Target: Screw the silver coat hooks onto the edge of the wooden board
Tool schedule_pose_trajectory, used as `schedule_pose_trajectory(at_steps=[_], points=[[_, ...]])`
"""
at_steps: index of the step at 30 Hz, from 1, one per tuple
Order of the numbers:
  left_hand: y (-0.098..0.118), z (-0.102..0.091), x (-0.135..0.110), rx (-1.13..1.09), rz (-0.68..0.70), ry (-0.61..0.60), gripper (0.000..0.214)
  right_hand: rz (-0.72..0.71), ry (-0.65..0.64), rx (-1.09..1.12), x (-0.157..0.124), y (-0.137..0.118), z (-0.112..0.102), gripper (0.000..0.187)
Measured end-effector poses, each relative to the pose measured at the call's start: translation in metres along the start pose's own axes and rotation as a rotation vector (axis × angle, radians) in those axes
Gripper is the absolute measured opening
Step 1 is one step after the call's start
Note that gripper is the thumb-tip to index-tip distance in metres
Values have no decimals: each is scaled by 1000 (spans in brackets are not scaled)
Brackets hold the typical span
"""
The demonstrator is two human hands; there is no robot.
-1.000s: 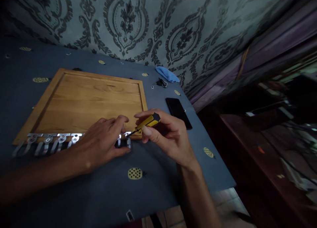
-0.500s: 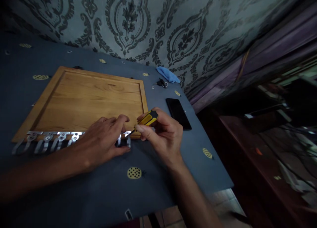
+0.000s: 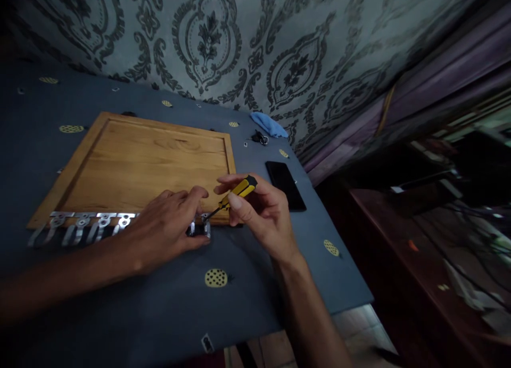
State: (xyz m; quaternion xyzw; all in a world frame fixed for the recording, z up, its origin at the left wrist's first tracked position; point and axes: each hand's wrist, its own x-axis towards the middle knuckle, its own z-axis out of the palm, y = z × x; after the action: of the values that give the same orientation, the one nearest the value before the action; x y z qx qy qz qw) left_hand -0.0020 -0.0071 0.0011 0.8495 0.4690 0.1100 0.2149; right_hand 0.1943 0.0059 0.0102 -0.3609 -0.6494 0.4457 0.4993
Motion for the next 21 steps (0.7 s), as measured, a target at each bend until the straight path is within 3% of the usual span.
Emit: schedule_pose_trajectory(at_steps=[3, 11, 21], points=[[1, -1, 1, 4, -11, -31, 58, 7, -34, 19, 0, 1, -3, 19], [3, -3, 1, 9, -19, -54, 55, -57, 44, -9, -2, 3, 5, 8], [2, -2, -1, -5, -13, -61, 54, -203, 208, -288, -14, 4, 24, 5]])
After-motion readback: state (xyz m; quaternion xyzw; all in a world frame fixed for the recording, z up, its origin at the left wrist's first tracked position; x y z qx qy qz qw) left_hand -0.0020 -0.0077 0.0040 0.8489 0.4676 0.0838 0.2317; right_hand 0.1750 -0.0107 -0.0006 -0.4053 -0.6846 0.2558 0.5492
